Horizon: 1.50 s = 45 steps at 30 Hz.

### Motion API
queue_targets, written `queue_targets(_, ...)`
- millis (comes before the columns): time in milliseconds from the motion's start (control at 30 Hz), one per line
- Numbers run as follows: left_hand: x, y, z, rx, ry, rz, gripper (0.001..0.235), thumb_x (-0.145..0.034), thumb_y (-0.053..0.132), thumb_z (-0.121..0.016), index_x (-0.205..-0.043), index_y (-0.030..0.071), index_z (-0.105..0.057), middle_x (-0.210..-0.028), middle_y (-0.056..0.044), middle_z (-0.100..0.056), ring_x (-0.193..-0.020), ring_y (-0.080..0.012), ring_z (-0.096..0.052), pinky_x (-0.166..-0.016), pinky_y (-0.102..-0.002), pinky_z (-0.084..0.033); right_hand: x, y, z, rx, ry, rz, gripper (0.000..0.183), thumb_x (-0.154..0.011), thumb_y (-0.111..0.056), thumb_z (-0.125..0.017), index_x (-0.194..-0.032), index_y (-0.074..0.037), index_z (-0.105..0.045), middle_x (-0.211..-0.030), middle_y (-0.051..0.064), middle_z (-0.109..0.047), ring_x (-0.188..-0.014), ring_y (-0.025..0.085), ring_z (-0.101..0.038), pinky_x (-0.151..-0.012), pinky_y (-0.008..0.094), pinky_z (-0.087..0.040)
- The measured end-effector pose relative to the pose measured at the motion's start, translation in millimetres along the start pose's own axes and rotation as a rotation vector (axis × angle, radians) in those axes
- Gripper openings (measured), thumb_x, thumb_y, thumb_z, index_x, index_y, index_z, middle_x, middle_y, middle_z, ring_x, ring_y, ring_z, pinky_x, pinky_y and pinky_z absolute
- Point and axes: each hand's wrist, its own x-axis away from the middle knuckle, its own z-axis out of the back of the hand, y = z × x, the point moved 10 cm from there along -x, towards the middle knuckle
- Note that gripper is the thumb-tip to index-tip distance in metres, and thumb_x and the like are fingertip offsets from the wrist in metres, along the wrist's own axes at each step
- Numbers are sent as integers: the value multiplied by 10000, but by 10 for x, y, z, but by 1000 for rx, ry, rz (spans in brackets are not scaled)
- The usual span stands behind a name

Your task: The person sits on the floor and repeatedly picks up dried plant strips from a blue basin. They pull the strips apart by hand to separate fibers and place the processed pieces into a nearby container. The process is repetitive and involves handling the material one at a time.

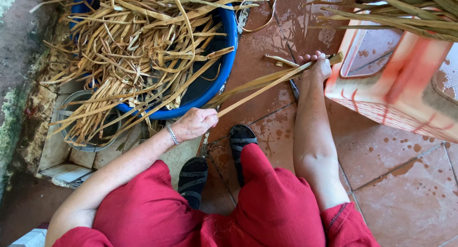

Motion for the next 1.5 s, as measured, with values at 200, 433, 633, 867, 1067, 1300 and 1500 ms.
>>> queue_targets(200,270,-58,117,-35,-40,42,326,-1018,284,-453,-847,77,-638,-684,-91,-653,-640,-237,-675,-628,-369,-525,-243,-142,223,39,85,56,247,-1016,-202,-514,-833,-57,-596,-590,38,-519,-520,230,-546,-548,492,-579)
queue_targets(433,603,-588,361,-105,-16,173,286,-1002,287,-492,-889,91,-667,-734,-99,-677,-685,-254,-677,-676,-391,-544,-24,-314,-40,128,80,67,105,-944,-122,-628,-881,-93,-550,-615,20,-548,-499,193,-534,-500,436,-535)
queue_targets(633,638,-1065,678,-821,83,350,562,-805,243,-663,-1355,155,-583,-1256,-124,-606,-1194,-346,-554,-979,-709,-341,839,533,-1091,617,-297,18,176,-904,-43,-748,-1050,-20,-653,-898,74,-683,-665,150,-643,-624,327,-602)
queue_targets(867,362,-1021,508,-673,96,224,420,-890,274,-660,-1288,151,-607,-1309,-82,-600,-1219,-291,-552,-1068,-622,-332,771,1757,-1872,852,-811,-24,172,-877,34,-642,-1018,-52,-690,-954,85,-738,-771,201,-733,-701,366,-628)
queue_targets(1067,387,-1042,552,-578,96,230,312,-894,273,-661,-1180,149,-681,-1198,-37,-676,-1179,-251,-605,-1019,-513,-420,573,1963,-1934,1262,-826,342,90,-900,-70,-745,-982,-96,-721,-830,15,-703,-750,124,-650,-695,299,-542)
queue_targets(1300,25,-1209,546,178,258,312,409,-970,360,-640,-1300,122,-684,-1099,-90,-789,-927,-155,-722,-815,-304,-580,1742,1450,-1768,974,-753,398,34,-960,-106,-728,-993,-99,-728,-880,3,-714,-785,114,-625,-706,301,-524)
queue_targets(1500,-387,-1157,514,866,384,316,395,-979,395,-578,-1277,139,-622,-990,71,-693,-849,-68,-655,-709,-252,-555,3231,1781,-1611,936,-1186,184,232,-993,-82,-655,-1225,-76,-651,-1045,8,-736,-980,94,-668,-898,266,-555)
